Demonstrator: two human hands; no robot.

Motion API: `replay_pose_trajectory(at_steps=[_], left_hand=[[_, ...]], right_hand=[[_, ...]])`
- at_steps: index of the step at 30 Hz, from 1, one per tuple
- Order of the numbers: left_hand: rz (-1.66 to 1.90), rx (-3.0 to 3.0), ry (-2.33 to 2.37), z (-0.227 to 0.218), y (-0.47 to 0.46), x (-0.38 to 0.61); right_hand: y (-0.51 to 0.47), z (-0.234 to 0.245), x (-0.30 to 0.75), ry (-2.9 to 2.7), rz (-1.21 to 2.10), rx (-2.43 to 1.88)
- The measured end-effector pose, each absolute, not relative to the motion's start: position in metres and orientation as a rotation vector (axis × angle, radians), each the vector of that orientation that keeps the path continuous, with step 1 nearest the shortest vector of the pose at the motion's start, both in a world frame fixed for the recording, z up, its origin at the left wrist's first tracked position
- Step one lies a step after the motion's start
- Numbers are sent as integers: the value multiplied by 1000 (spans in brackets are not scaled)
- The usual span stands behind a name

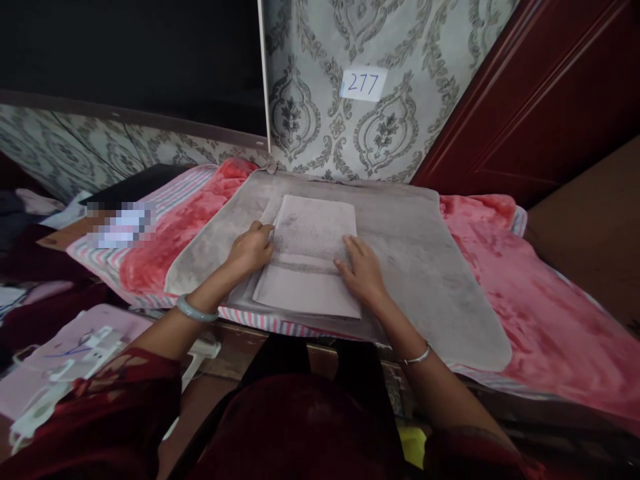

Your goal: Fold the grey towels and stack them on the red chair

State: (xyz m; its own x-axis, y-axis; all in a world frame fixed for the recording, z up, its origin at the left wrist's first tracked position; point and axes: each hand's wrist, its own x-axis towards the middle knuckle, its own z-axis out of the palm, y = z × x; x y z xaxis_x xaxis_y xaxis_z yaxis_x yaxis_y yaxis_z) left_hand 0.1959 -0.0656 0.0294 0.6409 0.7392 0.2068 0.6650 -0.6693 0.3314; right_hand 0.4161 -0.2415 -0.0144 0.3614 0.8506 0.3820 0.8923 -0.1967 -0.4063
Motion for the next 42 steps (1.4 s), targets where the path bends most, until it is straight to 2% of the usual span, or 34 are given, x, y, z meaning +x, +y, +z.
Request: replay_pose_trajectory(at_steps=[2,6,11,18,25,42], left_hand=[[542,2714,1143,30,-76,200],[436,2641,1203,13,-88,209],[548,2469,1280,-4,-78,209],[653,2465,1119,2,-75,187],[399,2513,1298,2,-110,137],[493,2371,1314,-3,-131,118]], right_hand=[[-240,-10,394,-1689,-90,-2082],[-237,-13,364,-1926,38,-2185],[-240,-19,359,-1955,39,-2228],[-243,-18,362,-1941,12,-2234],[-258,-20,340,-2165,-16,-1942],[-258,-33,329,-2075,-79,-1659]])
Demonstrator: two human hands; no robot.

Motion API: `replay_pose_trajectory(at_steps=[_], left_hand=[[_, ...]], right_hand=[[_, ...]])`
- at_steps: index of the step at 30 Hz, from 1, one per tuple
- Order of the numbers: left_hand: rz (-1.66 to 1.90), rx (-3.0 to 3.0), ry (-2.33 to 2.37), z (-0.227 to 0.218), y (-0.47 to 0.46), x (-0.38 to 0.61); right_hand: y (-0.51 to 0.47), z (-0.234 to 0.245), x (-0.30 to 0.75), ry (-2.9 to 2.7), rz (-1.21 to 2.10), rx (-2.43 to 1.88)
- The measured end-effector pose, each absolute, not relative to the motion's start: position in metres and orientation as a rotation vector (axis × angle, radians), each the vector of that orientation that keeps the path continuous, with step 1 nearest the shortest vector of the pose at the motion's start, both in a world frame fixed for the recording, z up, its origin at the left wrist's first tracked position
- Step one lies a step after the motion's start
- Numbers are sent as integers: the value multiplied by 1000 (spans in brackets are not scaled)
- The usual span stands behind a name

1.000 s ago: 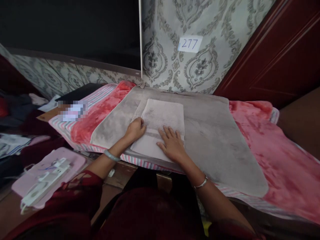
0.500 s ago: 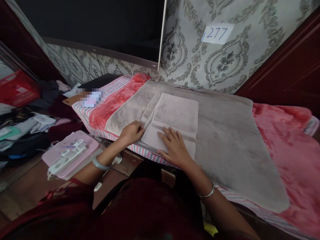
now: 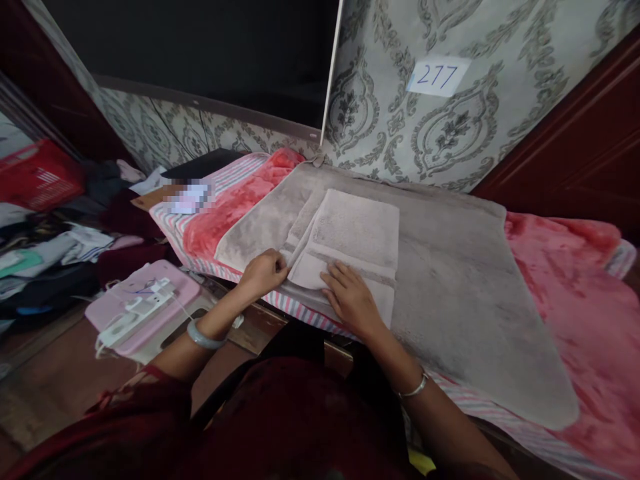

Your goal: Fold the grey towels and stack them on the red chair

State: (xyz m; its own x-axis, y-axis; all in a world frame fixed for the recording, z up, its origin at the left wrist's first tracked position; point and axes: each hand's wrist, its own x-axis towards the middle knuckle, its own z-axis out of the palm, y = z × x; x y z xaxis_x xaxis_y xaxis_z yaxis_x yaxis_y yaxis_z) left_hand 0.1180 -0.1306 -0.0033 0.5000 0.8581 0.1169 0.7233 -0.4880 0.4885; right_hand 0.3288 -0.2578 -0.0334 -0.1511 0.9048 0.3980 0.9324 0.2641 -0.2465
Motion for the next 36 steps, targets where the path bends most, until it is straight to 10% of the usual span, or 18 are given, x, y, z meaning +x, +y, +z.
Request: replay_pose_trajectory(at_steps=[36], left_hand=[[394,2788,451,17,-78,220]], right_hand=[[-186,-4,403,-1775,39,-2266]])
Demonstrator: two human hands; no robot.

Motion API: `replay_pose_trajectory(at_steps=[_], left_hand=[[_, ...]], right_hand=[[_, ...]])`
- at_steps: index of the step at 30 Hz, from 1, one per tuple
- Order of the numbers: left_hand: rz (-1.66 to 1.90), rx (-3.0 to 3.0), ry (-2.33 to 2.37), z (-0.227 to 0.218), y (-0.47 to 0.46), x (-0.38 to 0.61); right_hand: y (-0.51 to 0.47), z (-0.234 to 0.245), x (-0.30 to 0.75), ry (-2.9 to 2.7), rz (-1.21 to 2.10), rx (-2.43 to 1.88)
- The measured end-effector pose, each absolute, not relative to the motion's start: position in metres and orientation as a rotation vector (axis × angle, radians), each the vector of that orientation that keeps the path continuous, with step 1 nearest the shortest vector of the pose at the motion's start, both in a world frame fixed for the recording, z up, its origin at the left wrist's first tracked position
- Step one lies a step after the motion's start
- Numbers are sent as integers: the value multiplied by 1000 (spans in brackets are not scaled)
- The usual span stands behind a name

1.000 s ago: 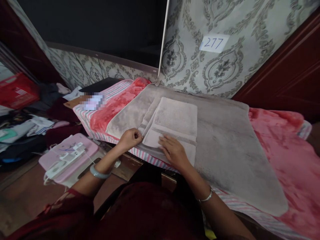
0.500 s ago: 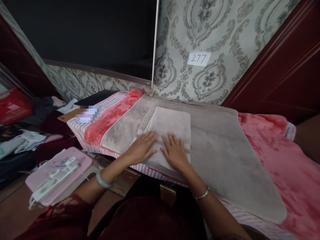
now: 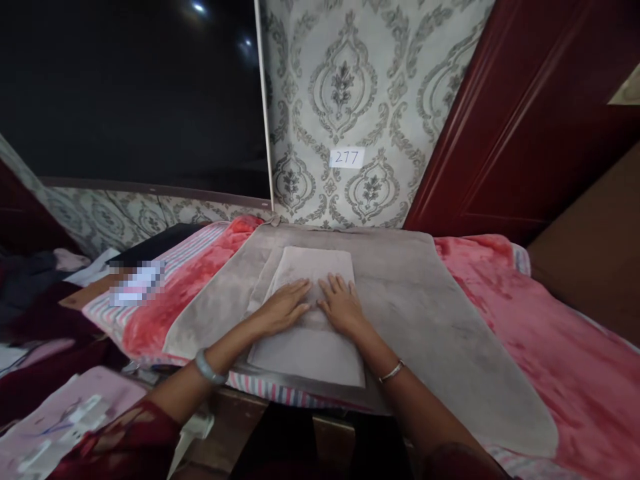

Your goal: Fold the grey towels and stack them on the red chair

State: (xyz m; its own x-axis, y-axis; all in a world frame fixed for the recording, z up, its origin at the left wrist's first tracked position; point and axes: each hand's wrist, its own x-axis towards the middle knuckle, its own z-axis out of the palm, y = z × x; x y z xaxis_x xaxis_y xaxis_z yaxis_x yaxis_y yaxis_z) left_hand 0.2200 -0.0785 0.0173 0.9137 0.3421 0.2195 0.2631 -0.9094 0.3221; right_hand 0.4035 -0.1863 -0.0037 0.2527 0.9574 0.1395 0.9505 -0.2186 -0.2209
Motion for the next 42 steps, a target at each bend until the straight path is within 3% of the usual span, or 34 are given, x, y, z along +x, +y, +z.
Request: replay_pose_trajectory(at_steps=[9,19,27,36,42], left_hand=[[353,2968,550,-25,-37,263],[88,2965,662,10,16,322],[68,2870,1055,4,40,344],[273,2889,1021,11,27,334],[65,2832,822,7,-6,275]], right_hand=[[-188,-20,406,-1779,-7,-2198],[-186,-24,408,-1729,24,-2173],[-186,-24,410,-1693,95,-2167],[-187,-22,411,-1684,102,-2163],[-189,-27,414,-1682,59,-2168]])
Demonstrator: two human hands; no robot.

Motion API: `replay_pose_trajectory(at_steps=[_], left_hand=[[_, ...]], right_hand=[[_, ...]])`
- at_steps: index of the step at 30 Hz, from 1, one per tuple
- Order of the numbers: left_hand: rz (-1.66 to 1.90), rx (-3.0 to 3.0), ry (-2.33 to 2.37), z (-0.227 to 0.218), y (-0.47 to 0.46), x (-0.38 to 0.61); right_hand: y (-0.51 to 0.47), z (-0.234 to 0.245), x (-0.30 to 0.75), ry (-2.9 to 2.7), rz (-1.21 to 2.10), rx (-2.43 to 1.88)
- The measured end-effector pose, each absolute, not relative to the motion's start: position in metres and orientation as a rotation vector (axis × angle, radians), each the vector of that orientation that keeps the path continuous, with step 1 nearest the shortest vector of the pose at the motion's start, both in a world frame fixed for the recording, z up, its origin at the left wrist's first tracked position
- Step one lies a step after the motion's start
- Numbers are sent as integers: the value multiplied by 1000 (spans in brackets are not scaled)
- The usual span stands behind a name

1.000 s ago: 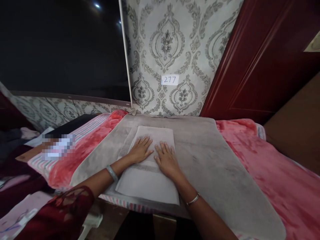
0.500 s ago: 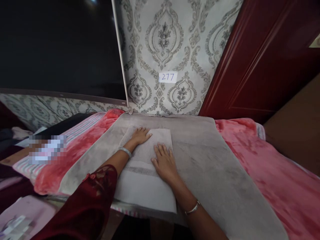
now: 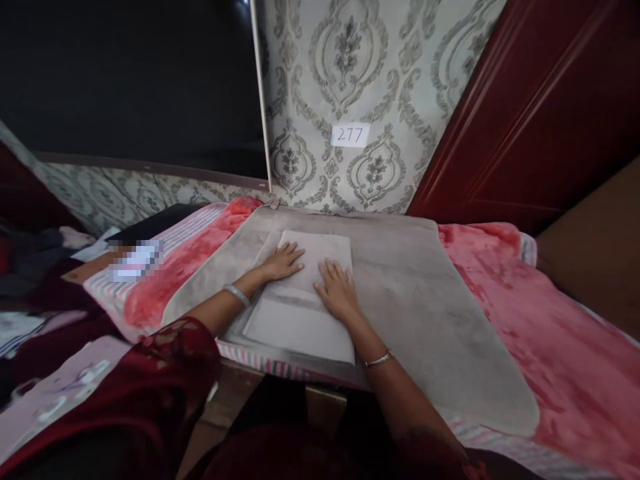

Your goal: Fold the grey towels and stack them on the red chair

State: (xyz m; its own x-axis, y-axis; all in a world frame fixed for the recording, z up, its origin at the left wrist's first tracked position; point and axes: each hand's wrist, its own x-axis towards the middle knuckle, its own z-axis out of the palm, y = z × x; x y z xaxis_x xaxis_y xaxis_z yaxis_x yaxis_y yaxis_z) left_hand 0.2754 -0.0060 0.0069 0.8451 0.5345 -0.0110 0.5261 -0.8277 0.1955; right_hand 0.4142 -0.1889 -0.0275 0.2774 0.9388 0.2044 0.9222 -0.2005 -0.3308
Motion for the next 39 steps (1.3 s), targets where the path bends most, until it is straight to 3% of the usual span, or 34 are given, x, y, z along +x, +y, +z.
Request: replay_pose_trajectory(at_steps=[5,9,13,17,24,39], left_hand=[[182,2800,633,-10,-69,185],[566,2569,936,-30,-110,130],[1000,1945,1101,-40,-132,105],[1165,1199,988,-29,-148,103],[1091,528,861,-22,-182,120],[926,636,707,-25,-225,210]], right_hand=[[-184,-40,421,-1642,58,-2081],[-188,-50,434,-1327,147,-1957],[-215,-58,438,-924,326,-1671],[-249,-62,416,-715,543,-1309],[-281,-57,393,-473,816,-1134],[-283,-51,401,-613,1013,-1256]])
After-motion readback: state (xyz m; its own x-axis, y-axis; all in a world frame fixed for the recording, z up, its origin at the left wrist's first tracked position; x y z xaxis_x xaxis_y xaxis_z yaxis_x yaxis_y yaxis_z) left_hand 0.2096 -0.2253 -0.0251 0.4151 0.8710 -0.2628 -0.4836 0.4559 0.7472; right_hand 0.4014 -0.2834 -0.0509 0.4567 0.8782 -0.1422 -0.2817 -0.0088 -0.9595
